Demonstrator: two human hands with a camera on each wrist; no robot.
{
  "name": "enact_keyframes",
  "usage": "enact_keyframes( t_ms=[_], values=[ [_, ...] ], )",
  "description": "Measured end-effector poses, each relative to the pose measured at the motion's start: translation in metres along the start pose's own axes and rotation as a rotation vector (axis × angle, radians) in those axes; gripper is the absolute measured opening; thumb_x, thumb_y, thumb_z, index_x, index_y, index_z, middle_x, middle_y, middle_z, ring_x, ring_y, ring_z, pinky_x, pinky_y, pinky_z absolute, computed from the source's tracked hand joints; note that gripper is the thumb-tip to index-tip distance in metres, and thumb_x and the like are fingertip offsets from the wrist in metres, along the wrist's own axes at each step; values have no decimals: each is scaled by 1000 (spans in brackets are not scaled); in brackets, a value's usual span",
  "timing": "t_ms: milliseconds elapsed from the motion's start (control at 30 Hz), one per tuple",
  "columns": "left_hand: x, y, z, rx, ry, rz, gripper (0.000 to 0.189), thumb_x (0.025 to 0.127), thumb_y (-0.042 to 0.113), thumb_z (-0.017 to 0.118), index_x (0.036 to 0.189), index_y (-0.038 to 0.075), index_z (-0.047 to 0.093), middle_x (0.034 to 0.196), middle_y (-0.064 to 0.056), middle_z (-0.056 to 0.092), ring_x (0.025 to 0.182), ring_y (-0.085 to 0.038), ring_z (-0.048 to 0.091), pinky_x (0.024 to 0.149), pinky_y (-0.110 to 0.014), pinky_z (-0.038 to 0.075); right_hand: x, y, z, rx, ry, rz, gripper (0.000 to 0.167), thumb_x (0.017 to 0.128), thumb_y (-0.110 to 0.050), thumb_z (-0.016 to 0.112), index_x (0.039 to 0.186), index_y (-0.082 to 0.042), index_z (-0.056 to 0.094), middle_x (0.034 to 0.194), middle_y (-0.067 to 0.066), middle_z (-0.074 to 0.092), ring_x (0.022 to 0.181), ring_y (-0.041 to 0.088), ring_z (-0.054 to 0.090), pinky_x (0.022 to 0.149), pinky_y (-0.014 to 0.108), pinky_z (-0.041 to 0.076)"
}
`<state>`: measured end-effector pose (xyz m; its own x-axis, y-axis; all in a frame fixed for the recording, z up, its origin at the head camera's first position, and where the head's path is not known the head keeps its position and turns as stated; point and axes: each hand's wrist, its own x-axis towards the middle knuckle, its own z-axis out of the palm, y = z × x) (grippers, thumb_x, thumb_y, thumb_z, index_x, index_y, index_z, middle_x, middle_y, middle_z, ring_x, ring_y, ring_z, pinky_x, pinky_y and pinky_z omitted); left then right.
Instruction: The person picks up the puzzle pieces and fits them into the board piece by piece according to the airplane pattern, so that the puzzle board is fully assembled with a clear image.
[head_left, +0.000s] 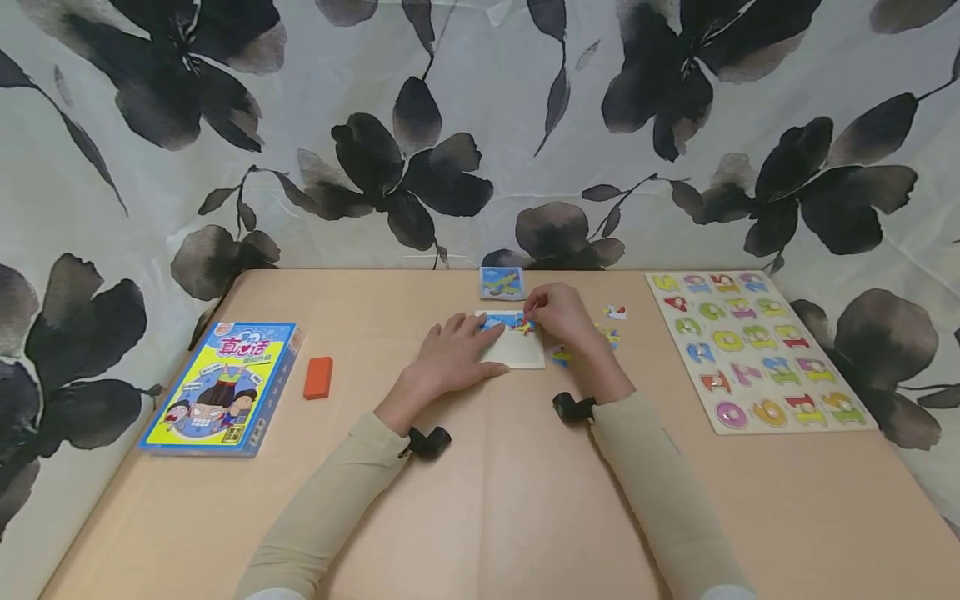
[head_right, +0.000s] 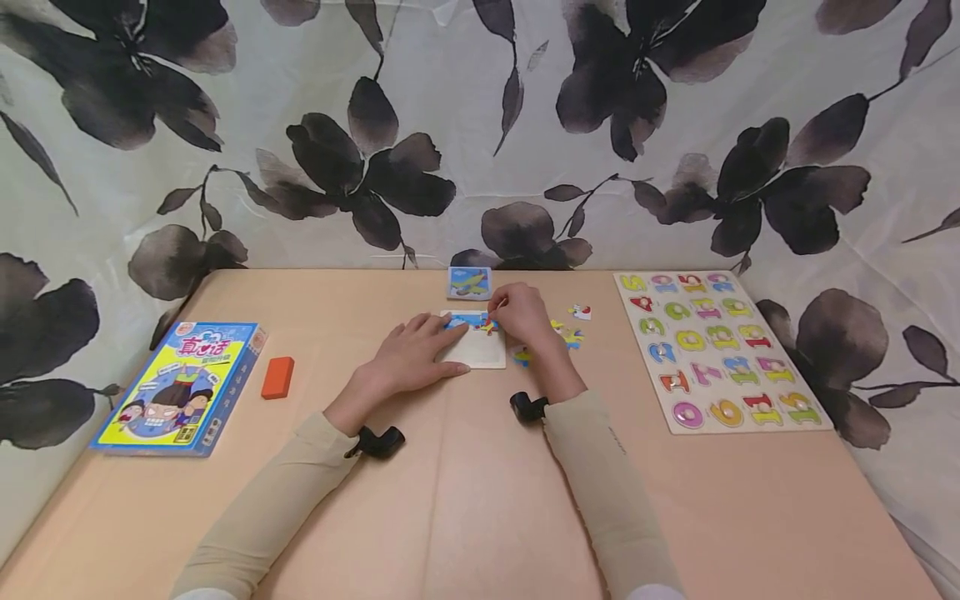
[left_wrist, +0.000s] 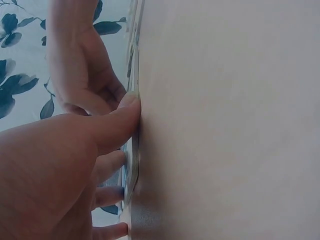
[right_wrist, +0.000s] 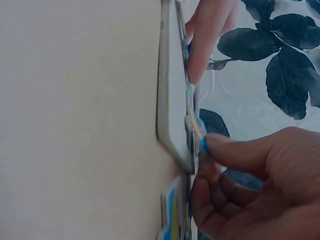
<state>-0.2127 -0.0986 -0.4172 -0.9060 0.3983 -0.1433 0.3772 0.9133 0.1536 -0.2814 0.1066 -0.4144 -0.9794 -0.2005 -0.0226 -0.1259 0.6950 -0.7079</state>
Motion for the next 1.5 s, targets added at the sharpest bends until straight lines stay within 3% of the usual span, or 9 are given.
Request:
enact_keyframes(
  t_ms=[333, 767, 967, 1200, 1500],
  values=[
    [0, 2, 1, 32, 6, 6, 74, 93, 69, 47, 156, 35, 30, 164, -3, 28, 150, -33, 25, 114, -62, 29, 2, -1, 4, -72, 4, 11, 6, 91, -10, 69, 87, -8, 73, 83, 9, 64, 78, 23, 54, 61, 27, 42],
    [1, 1, 0, 31, -6, 3, 74, 93, 70, 47, 157, 36, 29, 164, -3, 27, 150, -33, 25, 114, -62, 29, 2, -1, 3, -43, -30, 68, 10, 91, -8, 67, 100, -7, 68, 95, 10, 60, 87, 25, 53, 67, 28, 45],
    [1, 1, 1, 25, -12, -3, 75, 93, 70, 46, 157, 36, 28, 164, -3, 26, 151, -33, 23, 115, -62, 28, 0, -2, -1, -40, -91, 35, 16, 87, -2, 65, 102, -5, 70, 98, 12, 61, 92, 26, 52, 75, 32, 47],
    [1, -1, 0, 26, -4, 3, 75, 93, 70, 46, 157, 36, 28, 164, -4, 26, 151, -34, 23, 115, -63, 28, -3, -8, -6, -174, -174, -51, 25, 85, 1, 68, 108, -6, 74, 105, 14, 61, 97, 28, 51, 86, 37, 48],
    [0, -1, 0, 22, -3, 13, 74, 93, 70, 46, 157, 35, 30, 164, -4, 27, 150, -34, 24, 115, -63, 29, -4, -6, -2, -209, -141, -69, 26, 85, 1, 70, 111, -3, 72, 106, 15, 58, 95, 27, 51, 85, 37, 49]
  ],
)
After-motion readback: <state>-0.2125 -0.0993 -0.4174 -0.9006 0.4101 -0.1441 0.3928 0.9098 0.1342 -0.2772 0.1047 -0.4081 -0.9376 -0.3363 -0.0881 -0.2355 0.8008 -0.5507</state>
